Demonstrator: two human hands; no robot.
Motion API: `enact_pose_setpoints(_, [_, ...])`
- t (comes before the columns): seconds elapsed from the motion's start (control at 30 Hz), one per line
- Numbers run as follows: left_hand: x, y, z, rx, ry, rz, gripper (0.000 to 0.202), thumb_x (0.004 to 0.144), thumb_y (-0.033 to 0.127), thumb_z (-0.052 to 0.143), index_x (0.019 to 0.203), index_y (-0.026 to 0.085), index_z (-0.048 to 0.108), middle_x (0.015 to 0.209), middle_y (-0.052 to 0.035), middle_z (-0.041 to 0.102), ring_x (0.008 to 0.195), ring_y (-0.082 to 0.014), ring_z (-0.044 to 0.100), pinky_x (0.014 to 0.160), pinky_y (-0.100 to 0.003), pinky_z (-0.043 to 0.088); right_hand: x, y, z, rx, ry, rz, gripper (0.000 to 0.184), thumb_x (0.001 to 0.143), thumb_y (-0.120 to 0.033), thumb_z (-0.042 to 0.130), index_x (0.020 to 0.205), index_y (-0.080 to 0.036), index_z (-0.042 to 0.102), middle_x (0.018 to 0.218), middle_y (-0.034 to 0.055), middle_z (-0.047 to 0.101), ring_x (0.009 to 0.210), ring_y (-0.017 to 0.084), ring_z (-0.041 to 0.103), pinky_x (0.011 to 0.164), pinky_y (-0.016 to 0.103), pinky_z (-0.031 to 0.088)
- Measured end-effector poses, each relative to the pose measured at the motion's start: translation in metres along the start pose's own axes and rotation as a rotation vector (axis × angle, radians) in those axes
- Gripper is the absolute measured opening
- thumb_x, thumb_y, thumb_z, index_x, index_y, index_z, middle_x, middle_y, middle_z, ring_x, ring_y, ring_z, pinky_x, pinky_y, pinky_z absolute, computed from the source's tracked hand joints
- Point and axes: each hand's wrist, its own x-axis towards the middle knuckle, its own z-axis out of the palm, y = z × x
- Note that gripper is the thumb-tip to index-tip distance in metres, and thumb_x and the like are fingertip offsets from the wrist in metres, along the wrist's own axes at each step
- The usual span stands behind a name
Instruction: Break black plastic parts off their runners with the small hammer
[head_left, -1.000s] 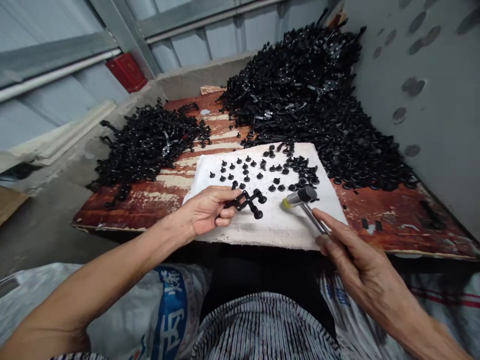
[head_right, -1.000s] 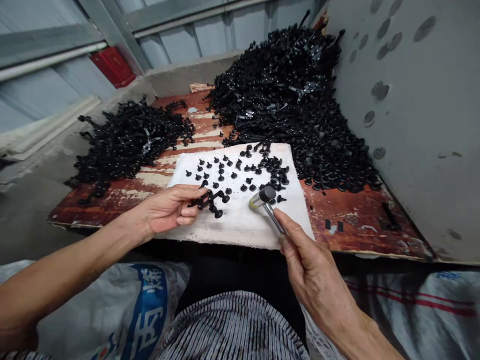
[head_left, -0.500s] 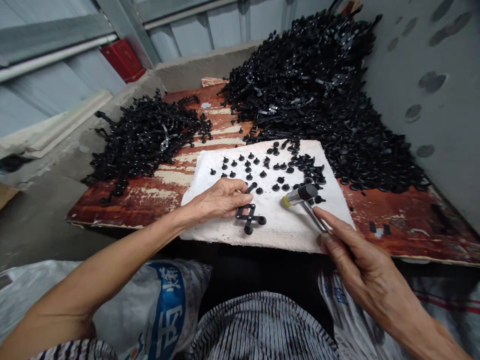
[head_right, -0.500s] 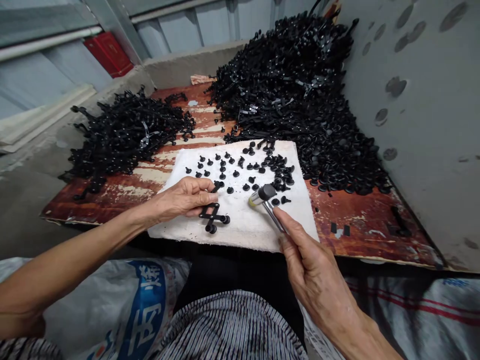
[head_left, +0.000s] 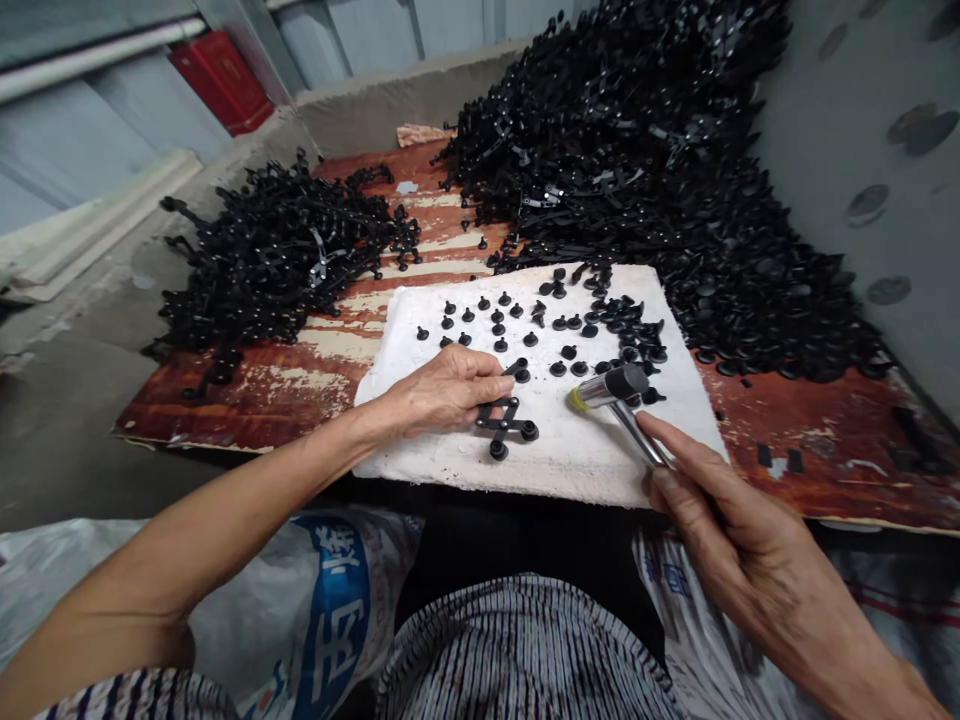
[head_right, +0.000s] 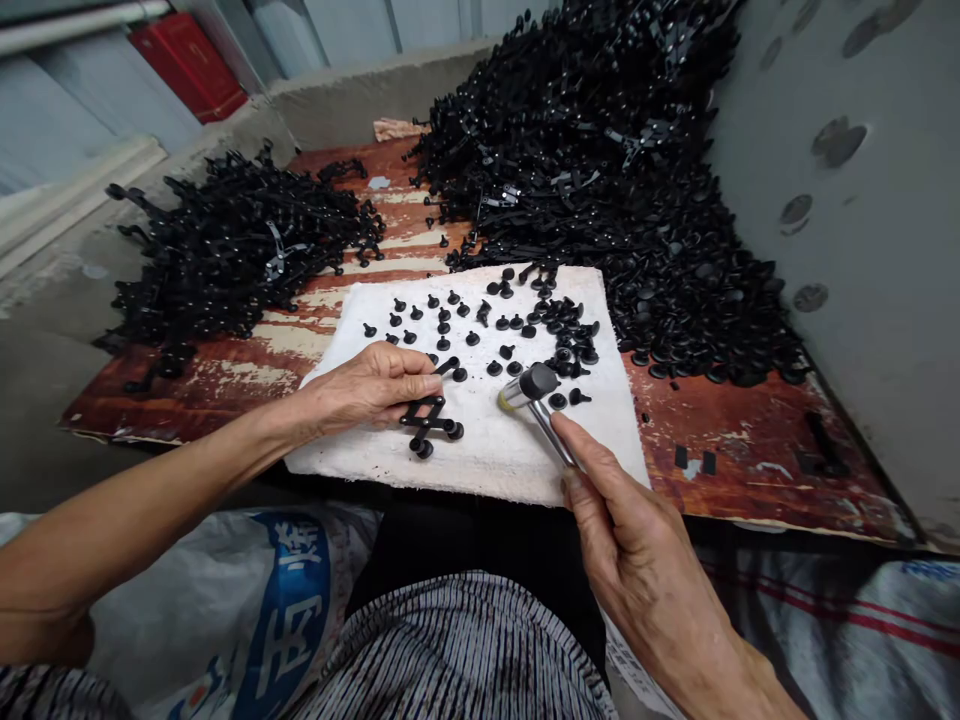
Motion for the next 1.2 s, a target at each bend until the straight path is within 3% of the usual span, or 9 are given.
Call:
enact_pose_setpoints(0.57, [0.0, 0.003, 0.002, 0.06, 0.002, -0.016, 0.034, 0.092, 0.022, 0.054, 0.059, 0.015, 0.049, 0.049, 0.0039, 0.049, 0.037, -0.0014, 0.03, 0.036, -0.016, 0.019, 0.001, 0.0, -0.001, 0.011, -0.015, 0.008, 0.047, 0.098, -0.018, 0.047, 0.143, -0.027, 0.05, 0.127, 0.0066, 0.068, 0.108, 0.021, 0.068, 0.093, 0.035, 0.056])
enact_pose_setpoints(0.77, [0.002, 0.006, 0.0, 0.227, 0.029, 0.019, 0.033, 0.089, 0.021, 0.054, 0.057, 0.014, 0.051, 0.045, 0.006, 0.043, 0.039, -0.003, 0.03, 0.039, -0.017, 0.019, 0.0, -0.001, -0.003, 0.031, -0.029, 0.014, 0.05, 0.098, -0.017, 0.048, 0.145, -0.032, 0.048, 0.129, 0.0042, 0.066, 0.11, 0.022, 0.067, 0.093, 0.036, 0.056])
enact_pose_setpoints(0.97, [0.007, 0.009, -0.01, 0.398, -0.033, 0.016, 0.032, 0.087, 0.025, 0.055, 0.057, 0.014, 0.057, 0.042, 0.006, 0.037, 0.038, -0.0042, 0.028, 0.039, -0.02, 0.016, 0.002, -0.001, -0.004, 0.046, -0.067, 0.008, 0.047, 0.098, -0.017, 0.047, 0.143, -0.026, 0.05, 0.131, 0.0066, 0.065, 0.114, 0.022, 0.065, 0.098, 0.038, 0.051])
enact_pose_setpoints(1.2, [0.009, 0.009, -0.01, 0.357, -0.039, -0.024, 0.03, 0.085, 0.027, 0.056, 0.057, 0.016, 0.055, 0.042, 0.0059, 0.037, 0.035, -0.0045, 0.026, 0.036, -0.02, 0.014, 0.036, -0.013, -0.007, 0.002, -0.088, -0.143, 0.046, 0.095, -0.01, 0.046, 0.141, -0.013, 0.052, 0.134, 0.0131, 0.062, 0.118, 0.023, 0.063, 0.101, 0.037, 0.05])
